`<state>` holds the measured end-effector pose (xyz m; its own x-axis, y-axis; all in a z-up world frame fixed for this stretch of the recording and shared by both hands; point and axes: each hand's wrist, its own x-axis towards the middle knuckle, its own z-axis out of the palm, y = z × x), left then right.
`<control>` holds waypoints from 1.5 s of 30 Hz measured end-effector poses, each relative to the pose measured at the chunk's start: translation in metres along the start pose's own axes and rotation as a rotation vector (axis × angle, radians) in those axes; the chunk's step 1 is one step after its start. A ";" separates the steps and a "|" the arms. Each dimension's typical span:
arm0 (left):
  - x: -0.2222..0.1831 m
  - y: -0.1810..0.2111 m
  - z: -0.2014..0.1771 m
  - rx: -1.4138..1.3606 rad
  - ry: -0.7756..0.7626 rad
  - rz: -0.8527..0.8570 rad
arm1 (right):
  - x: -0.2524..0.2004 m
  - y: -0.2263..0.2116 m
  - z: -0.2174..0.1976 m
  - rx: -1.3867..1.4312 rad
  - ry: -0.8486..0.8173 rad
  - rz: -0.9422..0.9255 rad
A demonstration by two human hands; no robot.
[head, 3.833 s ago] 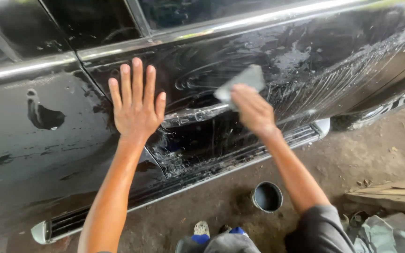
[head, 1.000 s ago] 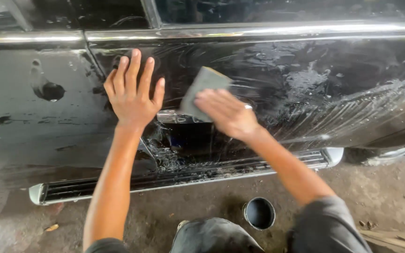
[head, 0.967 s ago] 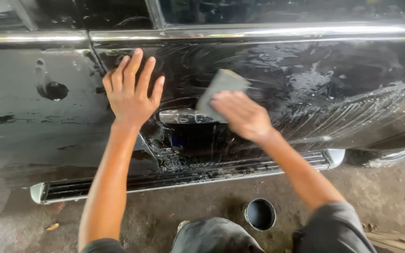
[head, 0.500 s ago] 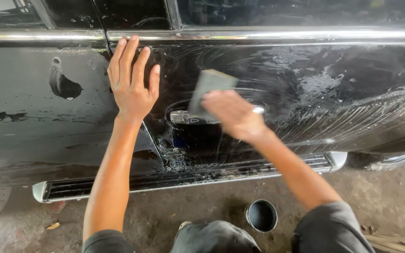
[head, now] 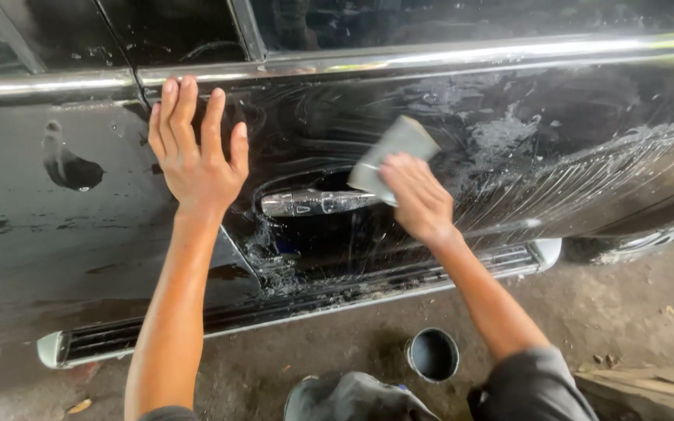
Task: The person is using a small sanding block to sand the side panel of a black vehicle as part of paint preparation.
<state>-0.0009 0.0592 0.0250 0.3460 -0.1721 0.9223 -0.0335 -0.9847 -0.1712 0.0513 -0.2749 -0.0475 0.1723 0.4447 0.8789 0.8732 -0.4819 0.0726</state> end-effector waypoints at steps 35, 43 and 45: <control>0.001 0.005 -0.005 0.008 -0.008 -0.034 | 0.008 0.033 -0.042 0.287 0.136 0.749; 0.002 0.003 -0.005 0.007 -0.002 -0.028 | 0.055 0.018 -0.005 0.070 0.198 0.312; 0.002 0.002 -0.002 0.005 0.003 -0.026 | 0.048 0.024 -0.008 0.036 0.206 0.300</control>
<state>-0.0027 0.0569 0.0270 0.3438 -0.1470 0.9275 -0.0201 -0.9886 -0.1493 0.0772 -0.2711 -0.0002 0.3310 0.1244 0.9354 0.8137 -0.5397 -0.2161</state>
